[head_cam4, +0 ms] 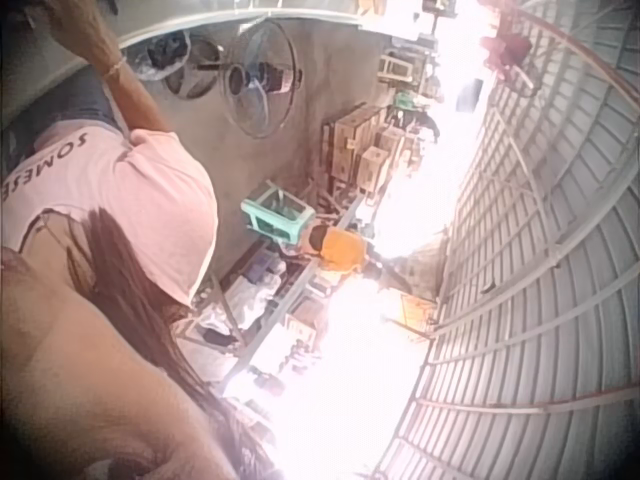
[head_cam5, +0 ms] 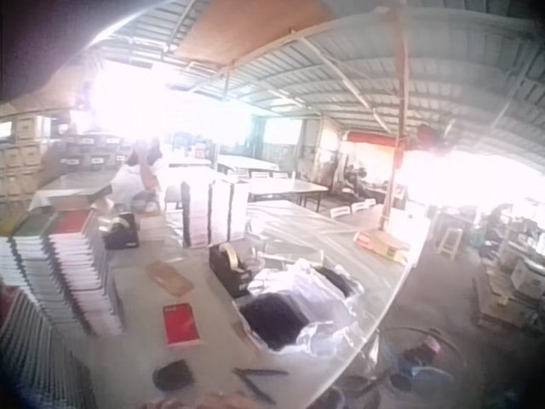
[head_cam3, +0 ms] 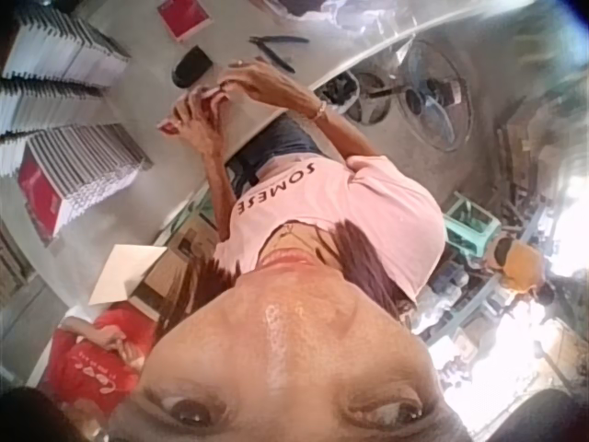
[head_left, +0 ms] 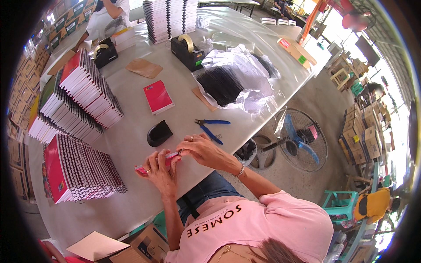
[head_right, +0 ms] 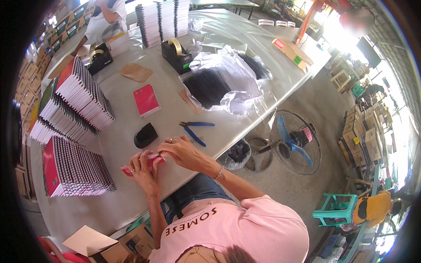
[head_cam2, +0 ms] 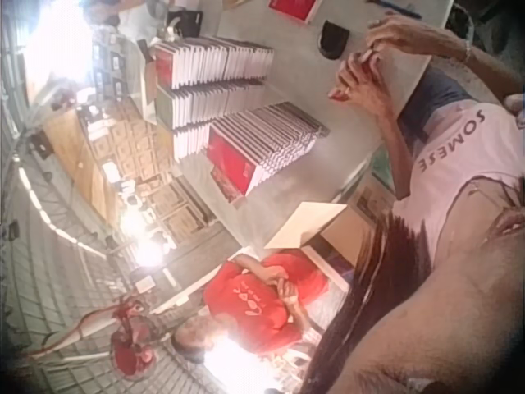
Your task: The person assembles spiral-bound notebooks by inserting a black plastic coil into the punched holes of pink covers. They use pliers to secure the coil ends and stack the finished notebooks on the table. A coworker is visible in the background handling other items.
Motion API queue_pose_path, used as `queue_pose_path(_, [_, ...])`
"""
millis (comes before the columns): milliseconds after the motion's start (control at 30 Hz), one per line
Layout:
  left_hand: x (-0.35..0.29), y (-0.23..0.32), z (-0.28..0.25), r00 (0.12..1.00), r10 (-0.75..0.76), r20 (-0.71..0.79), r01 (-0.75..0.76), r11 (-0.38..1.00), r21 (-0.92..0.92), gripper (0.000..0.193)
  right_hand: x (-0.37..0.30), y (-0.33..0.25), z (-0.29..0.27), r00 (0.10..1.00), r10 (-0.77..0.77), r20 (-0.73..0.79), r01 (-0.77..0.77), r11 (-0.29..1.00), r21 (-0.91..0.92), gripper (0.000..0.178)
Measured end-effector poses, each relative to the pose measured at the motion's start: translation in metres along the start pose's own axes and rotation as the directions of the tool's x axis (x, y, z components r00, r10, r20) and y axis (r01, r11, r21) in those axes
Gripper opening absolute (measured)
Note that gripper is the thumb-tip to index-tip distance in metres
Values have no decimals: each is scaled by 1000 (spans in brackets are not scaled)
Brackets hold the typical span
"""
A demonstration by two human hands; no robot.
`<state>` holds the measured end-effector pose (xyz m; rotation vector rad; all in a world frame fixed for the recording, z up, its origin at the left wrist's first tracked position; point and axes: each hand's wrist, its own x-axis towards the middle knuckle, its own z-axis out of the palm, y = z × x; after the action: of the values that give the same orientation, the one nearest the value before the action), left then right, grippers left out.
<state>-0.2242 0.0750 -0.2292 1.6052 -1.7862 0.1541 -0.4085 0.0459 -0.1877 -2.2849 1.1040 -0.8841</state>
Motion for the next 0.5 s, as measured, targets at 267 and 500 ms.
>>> queue_pose_path(267, [0,-1,0,1000,1,-6,-1,999,34,30,2,-9,1,998,66,-14,-65,997,46,14])
queue_pose_path(500, [0,0,0,1000,-2,6,2,999,32,30,3,-11,2,994,112,11,-112,993,49,13])
